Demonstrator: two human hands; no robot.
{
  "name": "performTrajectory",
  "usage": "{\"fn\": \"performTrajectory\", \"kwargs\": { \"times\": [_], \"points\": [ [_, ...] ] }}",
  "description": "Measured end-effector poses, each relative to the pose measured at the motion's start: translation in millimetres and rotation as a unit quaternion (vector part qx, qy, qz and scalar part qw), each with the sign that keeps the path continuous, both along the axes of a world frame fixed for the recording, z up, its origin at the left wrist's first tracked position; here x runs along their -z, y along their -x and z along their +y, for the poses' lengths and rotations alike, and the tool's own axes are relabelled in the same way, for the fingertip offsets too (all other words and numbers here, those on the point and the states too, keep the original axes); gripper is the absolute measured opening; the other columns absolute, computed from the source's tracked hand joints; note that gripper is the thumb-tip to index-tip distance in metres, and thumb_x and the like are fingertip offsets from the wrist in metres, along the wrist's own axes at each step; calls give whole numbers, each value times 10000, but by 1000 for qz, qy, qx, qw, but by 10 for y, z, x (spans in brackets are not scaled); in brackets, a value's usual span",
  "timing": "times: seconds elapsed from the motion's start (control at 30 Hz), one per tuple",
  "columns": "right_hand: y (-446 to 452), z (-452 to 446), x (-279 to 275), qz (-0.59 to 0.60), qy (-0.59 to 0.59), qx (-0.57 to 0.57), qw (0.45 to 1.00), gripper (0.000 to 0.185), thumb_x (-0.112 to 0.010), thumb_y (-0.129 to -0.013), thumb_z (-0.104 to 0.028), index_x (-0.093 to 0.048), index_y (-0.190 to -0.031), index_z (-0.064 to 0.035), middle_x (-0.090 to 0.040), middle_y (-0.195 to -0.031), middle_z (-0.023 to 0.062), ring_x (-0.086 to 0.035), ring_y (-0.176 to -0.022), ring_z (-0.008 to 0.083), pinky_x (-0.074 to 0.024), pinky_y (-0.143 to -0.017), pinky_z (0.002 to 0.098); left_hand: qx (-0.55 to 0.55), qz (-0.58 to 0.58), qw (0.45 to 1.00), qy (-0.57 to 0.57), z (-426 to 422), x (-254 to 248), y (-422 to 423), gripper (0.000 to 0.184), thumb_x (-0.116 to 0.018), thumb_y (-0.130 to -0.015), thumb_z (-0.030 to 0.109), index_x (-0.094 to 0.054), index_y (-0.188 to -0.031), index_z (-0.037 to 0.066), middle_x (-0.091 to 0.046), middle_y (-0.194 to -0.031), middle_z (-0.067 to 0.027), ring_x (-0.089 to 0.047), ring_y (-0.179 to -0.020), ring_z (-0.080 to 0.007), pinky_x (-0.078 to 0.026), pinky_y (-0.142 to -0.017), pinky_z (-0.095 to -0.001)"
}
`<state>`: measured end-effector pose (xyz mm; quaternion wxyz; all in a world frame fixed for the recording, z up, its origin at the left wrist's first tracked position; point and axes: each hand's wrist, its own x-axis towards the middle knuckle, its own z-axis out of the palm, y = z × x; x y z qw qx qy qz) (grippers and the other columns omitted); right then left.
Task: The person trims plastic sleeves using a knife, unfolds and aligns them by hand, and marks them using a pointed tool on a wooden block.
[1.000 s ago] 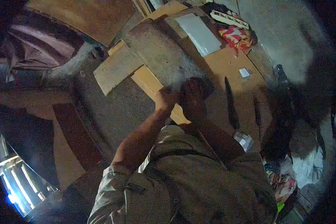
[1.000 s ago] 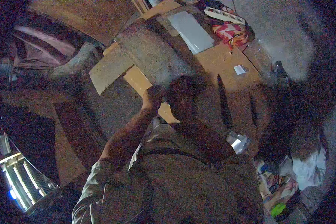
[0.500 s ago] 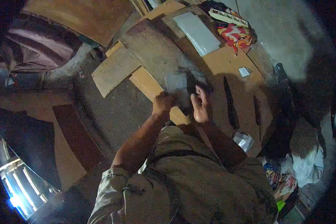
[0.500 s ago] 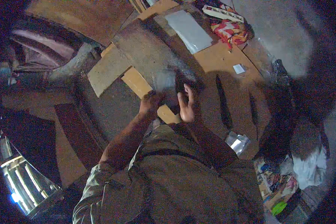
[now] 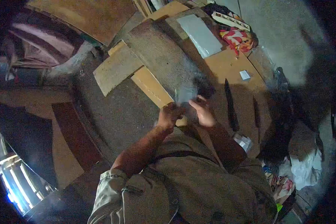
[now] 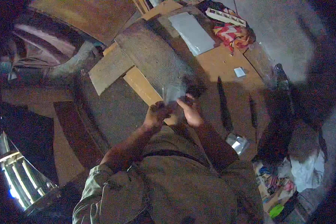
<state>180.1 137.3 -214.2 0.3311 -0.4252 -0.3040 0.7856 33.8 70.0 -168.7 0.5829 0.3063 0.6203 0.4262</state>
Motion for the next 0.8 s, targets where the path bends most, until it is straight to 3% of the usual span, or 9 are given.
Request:
{"fn": "performTrajectory", "kwargs": {
  "times": [0.07, 0.17, 0.23, 0.37, 0.43, 0.53, 0.67, 0.73, 0.8],
  "points": [
    [-84, -1, 130, -40, -58, 26, 997, 180, -606, -839, -146, -570, -996, -65, -599, -899, 53, -574, -845, 182, -441, -775, 302, -21, -38, 998, 39, -68, 414, 33, 239, -569, -820, 200, -601, -937, -5, -626, -783, -91, -614, -704, -209, -504, -655, -312],
    [-207, 23, 192, -46, -8, -77, 996, 180, -588, -845, -86, -562, -1024, -77, -604, -926, 55, -568, -867, 173, -445, -798, 301, 141, 202, 965, -94, -61, 484, 79, 247, -580, -821, 213, -607, -935, -5, -617, -818, -87, -609, -734, -200, -505, -639, -305],
    [-211, -24, 395, 27, -145, -38, 988, 310, -552, -868, -57, -491, -1172, -39, -552, -1079, 30, -525, -918, 128, -434, -779, 279, 66, 60, 990, -108, -37, 40, 42, 214, -537, -868, 208, -588, -915, 5, -542, -712, -59, -580, -697, -159, -481, -595, -304],
    [-171, -136, 355, 49, -128, 54, 989, 363, -536, -872, -49, -456, -1225, -27, -525, -1096, 22, -502, -938, 123, -426, -823, 297, 43, 55, 996, -54, 35, 25, 73, 243, -547, -870, 238, -579, -936, 6, -538, -738, -58, -567, -693, -164, -475, -593, -319],
    [-200, -96, 215, -65, -90, -9, 994, 422, -543, -871, -57, -423, -1274, -39, -509, -1073, 15, -489, -952, 125, -402, -864, 297, -23, -54, 998, 24, 73, 11, 52, 256, -553, -869, 230, -555, -994, 7, -554, -772, -66, -555, -680, -166, -465, -590, -321],
    [-142, -176, 370, -69, -148, 51, 985, 450, -554, -874, -89, -399, -1290, -22, -498, -1047, 16, -471, -968, 123, -387, -865, 281, 50, -47, 996, -63, 88, -21, 74, 270, -564, -852, 185, -518, -1036, -8, -563, -784, -73, -554, -678, -171, -463, -601, -324],
    [-103, -138, 455, 21, -119, 8, 993, 476, -564, -881, -143, -376, -1293, 5, -497, -1056, 28, -454, -996, 122, -364, -877, 270, 53, 37, 998, 1, 101, 17, 24, 261, -562, -839, 155, -505, -1028, -14, -581, -821, -90, -575, -718, -190, -472, -637, -342],
    [40, -226, 204, 56, -100, 141, 983, 444, -544, -903, -174, -379, -1271, 11, -498, -1044, 19, -444, -994, 113, -343, -876, 250, 24, 42, 998, -40, 43, 398, -2, 270, -552, -832, 151, -505, -1033, -22, -602, -893, -119, -595, -781, -212, -473, -673, -365],
    [69, -238, 415, -58, -104, 111, 987, 481, -555, -900, -183, -354, -1295, 5, -498, -1057, 19, -447, -998, 116, -336, -885, 258, 29, 97, 988, -120, 3, 724, -18, 294, -546, -847, 183, -502, -1050, -26, -606, -917, -131, -598, -779, -215, -475, -661, -360]
  ]
}}
